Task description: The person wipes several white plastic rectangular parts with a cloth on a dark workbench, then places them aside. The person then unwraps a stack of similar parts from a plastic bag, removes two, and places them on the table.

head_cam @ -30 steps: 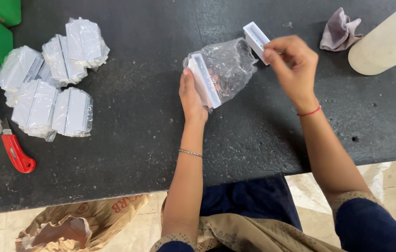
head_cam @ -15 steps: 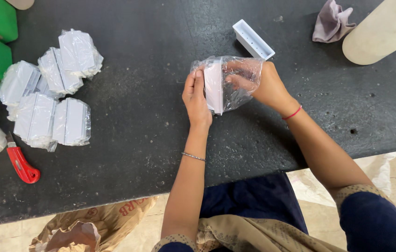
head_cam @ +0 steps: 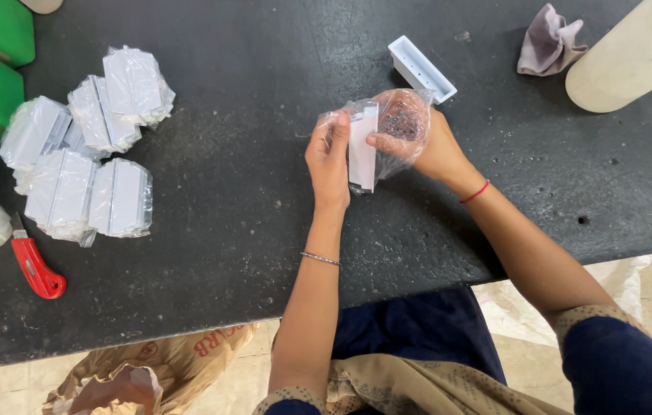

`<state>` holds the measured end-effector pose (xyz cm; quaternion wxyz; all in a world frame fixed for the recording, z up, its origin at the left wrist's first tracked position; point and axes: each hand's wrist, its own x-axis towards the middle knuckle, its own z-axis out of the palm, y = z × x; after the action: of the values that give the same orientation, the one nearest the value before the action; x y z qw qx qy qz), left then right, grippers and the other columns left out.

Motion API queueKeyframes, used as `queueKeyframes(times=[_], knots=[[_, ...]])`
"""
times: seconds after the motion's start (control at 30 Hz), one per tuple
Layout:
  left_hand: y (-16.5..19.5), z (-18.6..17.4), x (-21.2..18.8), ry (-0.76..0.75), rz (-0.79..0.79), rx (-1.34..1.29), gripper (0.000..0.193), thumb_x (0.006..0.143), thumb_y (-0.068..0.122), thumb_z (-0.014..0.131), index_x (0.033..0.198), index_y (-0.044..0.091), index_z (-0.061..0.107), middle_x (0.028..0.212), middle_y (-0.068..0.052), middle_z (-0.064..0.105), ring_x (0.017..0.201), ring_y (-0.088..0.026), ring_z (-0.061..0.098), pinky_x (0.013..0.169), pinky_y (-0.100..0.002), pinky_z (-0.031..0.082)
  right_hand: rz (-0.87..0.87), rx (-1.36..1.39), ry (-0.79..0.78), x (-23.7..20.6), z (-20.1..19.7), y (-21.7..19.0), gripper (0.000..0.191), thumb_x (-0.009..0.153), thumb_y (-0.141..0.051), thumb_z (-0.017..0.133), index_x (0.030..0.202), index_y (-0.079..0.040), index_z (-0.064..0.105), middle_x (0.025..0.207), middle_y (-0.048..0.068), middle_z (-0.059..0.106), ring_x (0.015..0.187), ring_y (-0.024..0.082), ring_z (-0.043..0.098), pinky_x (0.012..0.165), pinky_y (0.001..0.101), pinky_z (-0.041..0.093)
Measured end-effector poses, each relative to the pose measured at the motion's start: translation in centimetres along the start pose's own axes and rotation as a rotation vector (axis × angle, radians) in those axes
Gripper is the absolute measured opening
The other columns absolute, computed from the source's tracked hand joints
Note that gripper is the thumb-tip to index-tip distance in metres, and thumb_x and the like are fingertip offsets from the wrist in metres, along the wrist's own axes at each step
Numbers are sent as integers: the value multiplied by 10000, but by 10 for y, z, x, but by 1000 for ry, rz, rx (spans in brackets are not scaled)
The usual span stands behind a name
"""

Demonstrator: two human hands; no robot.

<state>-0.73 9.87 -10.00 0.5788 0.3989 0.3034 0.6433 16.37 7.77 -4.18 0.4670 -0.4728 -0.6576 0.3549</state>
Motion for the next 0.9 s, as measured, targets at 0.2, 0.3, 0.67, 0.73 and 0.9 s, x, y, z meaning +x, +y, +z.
queueKeyframes(times=[0.2,0.3,0.67,0.73,0.9], knots=[[3,-25,16,295,-87,-68,380,1015,344,584,1189,8,548,1091,-148,700,953,-248,728,786,-406,642,47,138,-15,-3,-5,-7,524,873,-127,820,1327,-39,573,1207,51,647,1043,157,692,850,288,599],[8,-48,24,435,-81,-130,457,1012,362,585,1247,-22,507,1115,-173,691,983,-296,715,801,-454,653,53,259,115,5,-18,4,421,924,-52,784,1257,-24,528,1160,97,625,1015,209,745,798,293,650],[-5,-119,37,295,155,-831,546,911,365,547,1298,-13,468,1216,-223,647,1075,-368,659,854,-522,619,80,210,277,16,-42,33,379,1006,-81,749,1088,-46,380,1161,174,652,956,241,778,681,325,632],[-16,-128,40,537,60,-693,486,990,298,562,1334,-24,443,1256,-219,646,1087,-360,667,867,-520,612,140,177,253,14,-37,24,338,1010,-113,728,1101,-38,412,1108,167,663,862,217,771,651,303,652],[-28,-150,45,295,67,-668,378,1026,268,618,1290,7,545,1298,-228,660,953,-330,690,780,-473,567,284,-218,177,8,-35,-3,251,995,-182,700,1063,9,552,966,149,729,660,178,748,514,299,597]])
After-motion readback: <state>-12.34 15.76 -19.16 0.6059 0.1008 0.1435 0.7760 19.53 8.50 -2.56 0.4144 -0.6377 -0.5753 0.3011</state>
